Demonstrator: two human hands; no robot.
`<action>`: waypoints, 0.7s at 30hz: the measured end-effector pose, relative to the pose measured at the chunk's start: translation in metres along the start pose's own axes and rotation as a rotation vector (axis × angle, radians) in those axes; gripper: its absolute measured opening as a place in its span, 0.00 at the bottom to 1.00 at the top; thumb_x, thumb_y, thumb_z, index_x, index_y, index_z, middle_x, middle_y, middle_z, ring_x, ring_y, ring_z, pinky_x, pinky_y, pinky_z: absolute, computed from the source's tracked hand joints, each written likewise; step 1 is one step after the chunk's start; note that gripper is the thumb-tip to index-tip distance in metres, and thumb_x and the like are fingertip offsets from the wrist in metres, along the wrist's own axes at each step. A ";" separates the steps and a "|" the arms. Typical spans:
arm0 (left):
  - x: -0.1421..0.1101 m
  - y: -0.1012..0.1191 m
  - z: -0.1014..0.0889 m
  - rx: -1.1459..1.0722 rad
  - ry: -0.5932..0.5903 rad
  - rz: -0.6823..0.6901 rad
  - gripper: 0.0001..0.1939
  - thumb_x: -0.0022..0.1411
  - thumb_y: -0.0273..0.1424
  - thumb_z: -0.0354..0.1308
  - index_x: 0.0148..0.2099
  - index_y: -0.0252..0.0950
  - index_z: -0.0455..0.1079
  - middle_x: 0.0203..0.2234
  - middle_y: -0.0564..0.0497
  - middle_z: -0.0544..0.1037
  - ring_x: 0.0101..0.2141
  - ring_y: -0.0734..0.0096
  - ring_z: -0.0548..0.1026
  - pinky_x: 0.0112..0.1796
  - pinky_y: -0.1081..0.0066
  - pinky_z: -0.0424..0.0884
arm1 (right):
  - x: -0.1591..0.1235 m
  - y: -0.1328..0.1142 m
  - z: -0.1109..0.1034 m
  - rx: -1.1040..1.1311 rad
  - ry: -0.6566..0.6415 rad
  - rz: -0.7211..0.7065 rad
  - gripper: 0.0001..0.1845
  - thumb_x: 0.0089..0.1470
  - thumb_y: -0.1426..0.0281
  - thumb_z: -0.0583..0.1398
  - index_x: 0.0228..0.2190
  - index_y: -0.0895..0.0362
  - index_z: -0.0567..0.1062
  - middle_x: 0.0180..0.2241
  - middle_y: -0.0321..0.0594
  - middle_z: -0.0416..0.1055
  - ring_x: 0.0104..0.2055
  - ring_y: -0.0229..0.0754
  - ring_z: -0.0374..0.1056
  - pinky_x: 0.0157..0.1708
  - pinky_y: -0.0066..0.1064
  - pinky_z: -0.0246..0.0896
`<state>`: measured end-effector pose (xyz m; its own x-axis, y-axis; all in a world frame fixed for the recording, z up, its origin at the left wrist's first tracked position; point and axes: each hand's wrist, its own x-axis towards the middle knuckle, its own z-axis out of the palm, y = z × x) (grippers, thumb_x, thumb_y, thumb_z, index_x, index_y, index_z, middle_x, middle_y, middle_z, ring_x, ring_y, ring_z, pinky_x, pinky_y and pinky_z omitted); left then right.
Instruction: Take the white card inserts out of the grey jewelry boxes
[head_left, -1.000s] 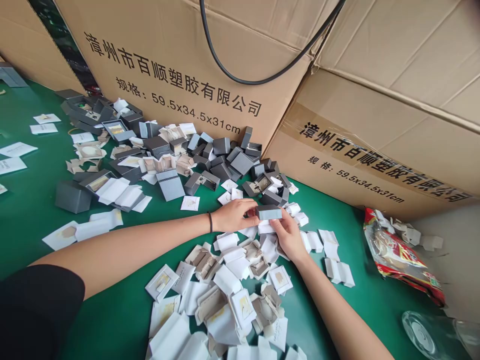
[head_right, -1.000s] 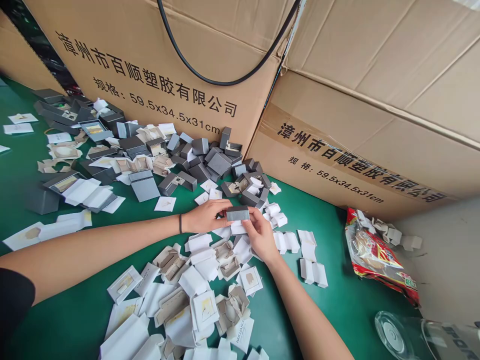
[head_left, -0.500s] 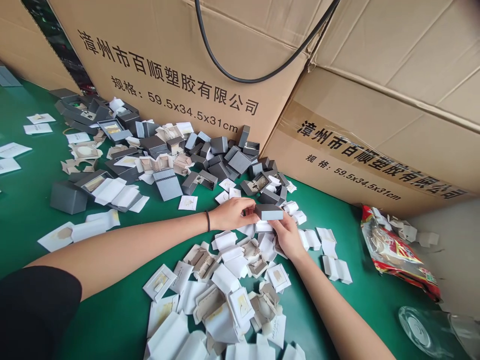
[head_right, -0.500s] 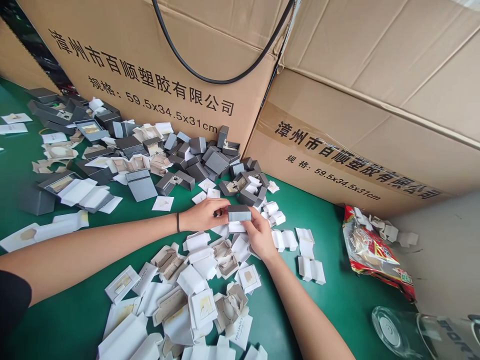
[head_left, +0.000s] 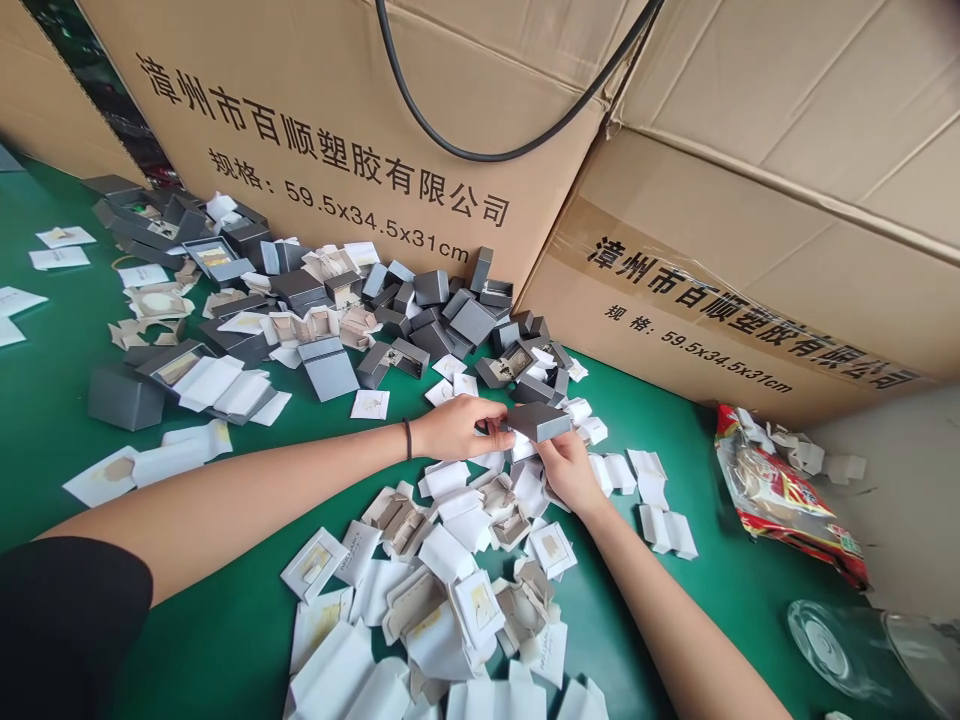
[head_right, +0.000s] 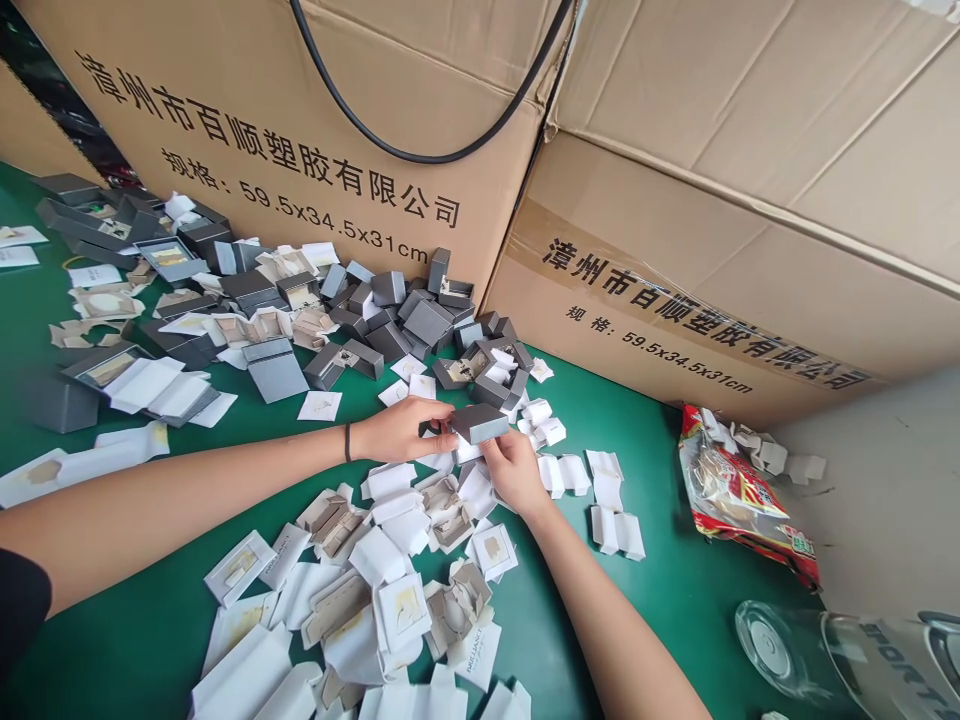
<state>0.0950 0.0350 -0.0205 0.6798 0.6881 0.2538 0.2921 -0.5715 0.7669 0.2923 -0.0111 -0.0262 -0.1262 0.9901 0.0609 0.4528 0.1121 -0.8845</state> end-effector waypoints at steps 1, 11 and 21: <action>0.000 0.001 0.001 0.011 0.016 0.002 0.14 0.57 0.41 0.54 0.29 0.33 0.66 0.24 0.52 0.73 0.27 0.73 0.71 0.30 0.75 0.64 | 0.000 0.000 0.000 -0.019 -0.004 -0.017 0.22 0.53 0.55 0.53 0.20 0.58 0.70 0.17 0.34 0.62 0.21 0.35 0.57 0.22 0.27 0.54; 0.003 0.005 0.000 0.009 0.089 -0.052 0.14 0.56 0.37 0.56 0.40 0.33 0.69 0.31 0.49 0.77 0.31 0.71 0.74 0.34 0.74 0.69 | -0.001 0.001 0.007 -0.171 0.112 -0.051 0.22 0.57 0.55 0.49 0.22 0.58 0.69 0.21 0.37 0.67 0.25 0.38 0.61 0.27 0.29 0.58; 0.000 0.002 0.002 -0.009 0.105 -0.056 0.14 0.57 0.41 0.56 0.33 0.33 0.69 0.25 0.51 0.76 0.28 0.73 0.74 0.31 0.75 0.69 | 0.000 0.001 0.009 0.014 0.260 -0.063 0.14 0.53 0.57 0.56 0.34 0.55 0.65 0.30 0.37 0.68 0.29 0.38 0.64 0.28 0.28 0.60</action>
<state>0.0968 0.0330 -0.0199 0.5882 0.7623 0.2701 0.3219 -0.5270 0.7865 0.2850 -0.0112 -0.0310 0.0780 0.9697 0.2315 0.4389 0.1751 -0.8813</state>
